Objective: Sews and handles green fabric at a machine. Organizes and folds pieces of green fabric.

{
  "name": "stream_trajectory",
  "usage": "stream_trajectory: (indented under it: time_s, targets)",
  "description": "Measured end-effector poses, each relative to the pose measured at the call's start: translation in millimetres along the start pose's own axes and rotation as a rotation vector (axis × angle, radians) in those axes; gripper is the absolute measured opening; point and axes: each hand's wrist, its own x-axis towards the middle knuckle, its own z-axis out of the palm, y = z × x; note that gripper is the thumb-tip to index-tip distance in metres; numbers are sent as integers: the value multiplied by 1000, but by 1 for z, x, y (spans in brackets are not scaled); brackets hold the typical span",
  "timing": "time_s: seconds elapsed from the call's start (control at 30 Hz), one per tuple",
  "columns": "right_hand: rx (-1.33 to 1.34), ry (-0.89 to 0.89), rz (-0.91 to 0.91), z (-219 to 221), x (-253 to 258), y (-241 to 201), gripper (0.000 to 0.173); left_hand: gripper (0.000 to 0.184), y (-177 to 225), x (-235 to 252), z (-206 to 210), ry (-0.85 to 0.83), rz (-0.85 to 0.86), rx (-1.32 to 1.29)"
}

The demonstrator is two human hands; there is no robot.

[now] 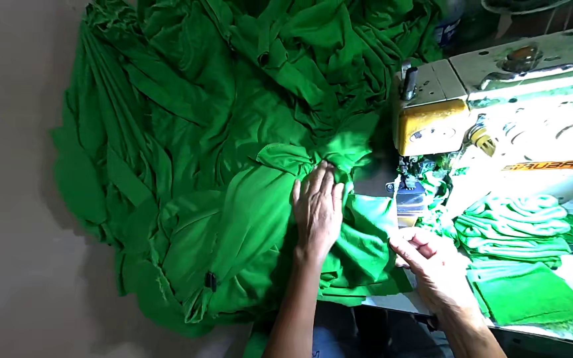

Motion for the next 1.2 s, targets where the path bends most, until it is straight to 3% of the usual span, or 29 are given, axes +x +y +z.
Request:
stream_trajectory:
  time_s: [0.07, 0.23, 0.27, 0.4, 0.53, 0.6, 0.7, 0.8, 0.87, 1.0, 1.2]
  targets:
    - [22, -16, -34, -5, 0, 2, 16, 37, -2, 1, 12, 46, -15, 36]
    - [52, -36, -85, -6, 3, -4, 18, 18, 27, -33, -5, 458, -57, -323]
    - [57, -47, -84, -4, 5, -4, 18, 20, 34, -42, -10, 472, -27, -380]
    - [170, -73, -62, 5, 8, 0, 17, 34, 55, -62, -8, 265, 102, -800]
    - [234, -8, -1, 6, 5, -6, 24, 13, 51, -57, -6, 96, -15, -1183]
    - [228, -3, 6, 1, 4, -8, 25, 13, 47, -54, -8, 23, -56, -1255]
    - [87, 30, -45, -7, 5, -10, 21, 14, 49, -49, -11, 102, -91, -1101]
    - [-217, 105, -175, -14, 5, -9, 14, 16, 52, -35, -14, 289, -148, -601]
    - [-485, 167, -304, -20, 8, -4, 12, 16, 50, -19, -15, 299, -205, -316]
    - [-621, 62, -311, -22, 13, 2, 19, 19, 32, -2, 0, 198, -276, -310]
    - [-637, 107, -406, -49, -15, -25, 18, 21, 50, -43, -4, 459, 3, -266]
